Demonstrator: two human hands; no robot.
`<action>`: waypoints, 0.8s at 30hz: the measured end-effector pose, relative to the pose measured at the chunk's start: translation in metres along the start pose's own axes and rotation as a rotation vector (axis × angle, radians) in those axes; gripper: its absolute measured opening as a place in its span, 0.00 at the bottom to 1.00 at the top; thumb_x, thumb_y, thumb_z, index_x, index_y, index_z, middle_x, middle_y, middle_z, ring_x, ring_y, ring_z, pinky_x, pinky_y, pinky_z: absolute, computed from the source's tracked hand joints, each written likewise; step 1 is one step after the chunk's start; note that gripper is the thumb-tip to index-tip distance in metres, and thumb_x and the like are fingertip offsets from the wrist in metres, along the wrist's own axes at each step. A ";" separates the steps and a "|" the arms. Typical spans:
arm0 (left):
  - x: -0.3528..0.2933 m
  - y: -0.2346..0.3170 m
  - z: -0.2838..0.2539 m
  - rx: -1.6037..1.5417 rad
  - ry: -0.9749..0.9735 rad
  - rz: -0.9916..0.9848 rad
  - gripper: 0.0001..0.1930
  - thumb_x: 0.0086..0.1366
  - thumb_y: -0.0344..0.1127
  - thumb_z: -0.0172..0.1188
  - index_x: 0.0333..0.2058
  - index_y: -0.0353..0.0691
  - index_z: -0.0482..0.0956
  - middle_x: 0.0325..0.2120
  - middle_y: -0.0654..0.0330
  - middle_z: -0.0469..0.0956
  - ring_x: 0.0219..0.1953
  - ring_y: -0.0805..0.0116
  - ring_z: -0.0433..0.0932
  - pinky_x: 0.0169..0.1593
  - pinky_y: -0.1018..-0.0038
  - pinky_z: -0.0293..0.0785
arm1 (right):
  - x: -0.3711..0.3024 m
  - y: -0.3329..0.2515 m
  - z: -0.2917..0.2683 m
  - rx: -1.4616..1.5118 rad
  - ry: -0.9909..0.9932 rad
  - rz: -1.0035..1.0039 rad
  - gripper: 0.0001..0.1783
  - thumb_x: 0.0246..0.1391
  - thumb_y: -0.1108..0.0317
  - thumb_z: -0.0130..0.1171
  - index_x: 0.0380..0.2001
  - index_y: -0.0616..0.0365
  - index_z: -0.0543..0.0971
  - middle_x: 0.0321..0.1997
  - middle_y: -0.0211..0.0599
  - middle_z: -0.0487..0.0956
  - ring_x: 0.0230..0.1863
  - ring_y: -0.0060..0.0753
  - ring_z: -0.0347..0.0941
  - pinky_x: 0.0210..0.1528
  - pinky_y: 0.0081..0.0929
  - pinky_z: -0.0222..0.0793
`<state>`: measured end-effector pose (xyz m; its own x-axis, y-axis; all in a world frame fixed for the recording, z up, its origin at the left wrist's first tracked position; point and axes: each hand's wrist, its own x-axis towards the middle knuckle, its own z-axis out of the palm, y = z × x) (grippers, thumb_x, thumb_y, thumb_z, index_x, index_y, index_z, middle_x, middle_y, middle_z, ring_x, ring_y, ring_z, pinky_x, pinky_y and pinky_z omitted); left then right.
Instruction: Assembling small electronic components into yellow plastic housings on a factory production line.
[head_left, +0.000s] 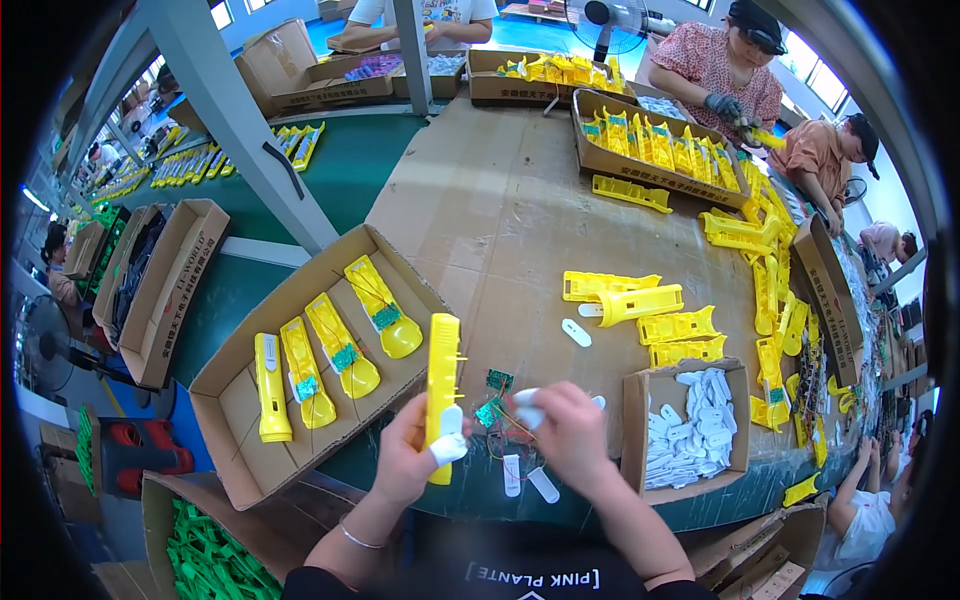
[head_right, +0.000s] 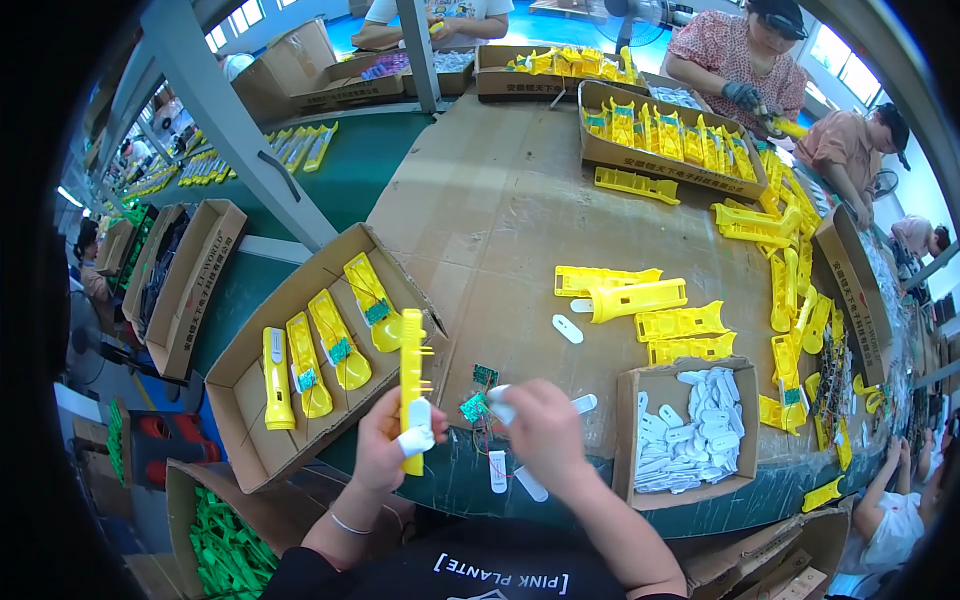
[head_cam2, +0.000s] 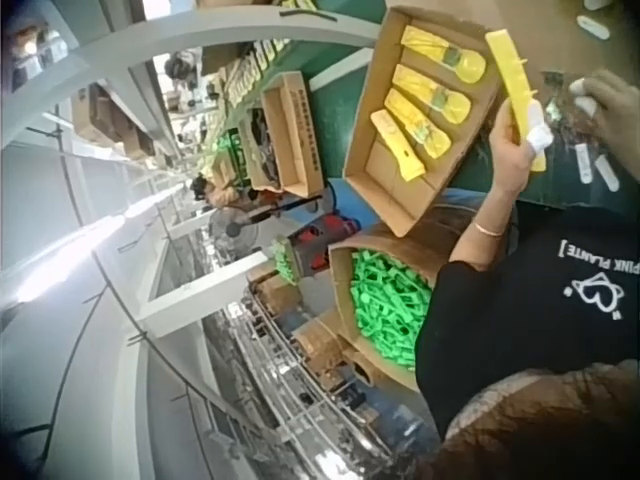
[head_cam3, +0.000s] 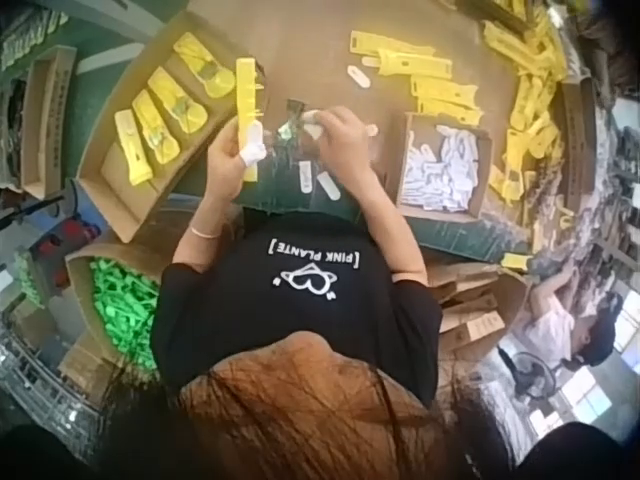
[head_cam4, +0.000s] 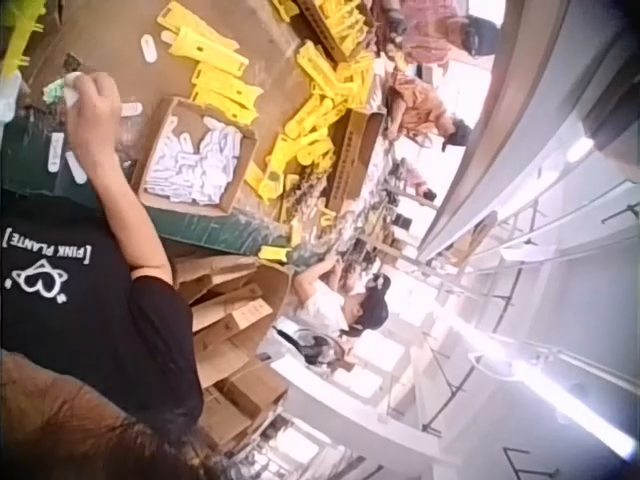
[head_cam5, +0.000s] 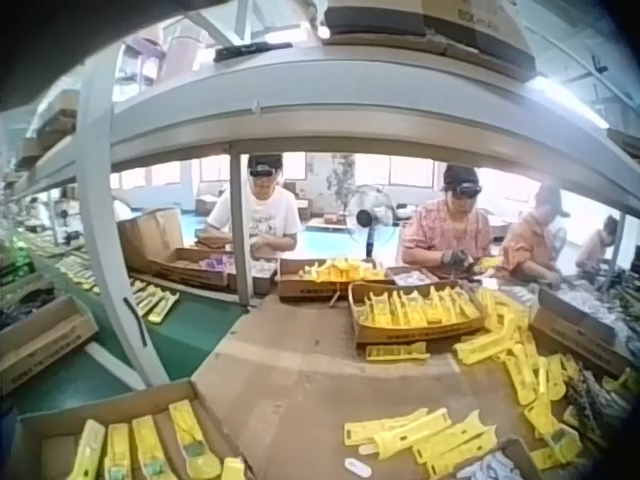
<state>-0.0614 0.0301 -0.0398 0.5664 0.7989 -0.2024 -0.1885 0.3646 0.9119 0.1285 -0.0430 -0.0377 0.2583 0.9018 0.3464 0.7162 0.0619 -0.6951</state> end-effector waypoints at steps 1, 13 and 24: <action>0.001 -0.006 0.000 -0.009 0.015 -0.028 0.26 0.49 0.24 0.59 0.49 0.32 0.63 0.36 0.54 0.74 0.38 0.67 0.75 0.43 0.72 0.74 | 0.003 -0.001 0.014 0.005 -0.002 0.001 0.11 0.39 0.82 0.55 0.30 0.59 0.76 0.28 0.39 0.74 0.29 0.36 0.72 0.30 0.26 0.68; 0.003 0.006 0.020 -0.242 -0.203 -0.004 0.30 0.51 0.28 0.59 0.53 0.32 0.59 0.42 0.46 0.73 0.44 0.58 0.75 0.51 0.63 0.69 | 0.008 -0.020 -0.027 0.511 -0.276 0.325 0.07 0.46 0.78 0.59 0.29 0.64 0.72 0.27 0.40 0.77 0.30 0.25 0.77 0.30 0.18 0.71; 0.019 -0.016 0.012 -0.431 -0.317 -0.033 0.26 0.61 0.39 0.52 0.53 0.30 0.58 0.43 0.53 0.70 0.41 0.65 0.73 0.48 0.70 0.70 | 0.005 -0.033 -0.044 0.584 -0.253 0.203 0.08 0.44 0.77 0.61 0.31 0.65 0.75 0.25 0.34 0.76 0.28 0.19 0.74 0.29 0.17 0.70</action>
<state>-0.0380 0.0339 -0.0542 0.7797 0.6242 -0.0493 -0.4412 0.6036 0.6641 0.1352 -0.0593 0.0148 0.1396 0.9881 0.0638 0.1820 0.0377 -0.9826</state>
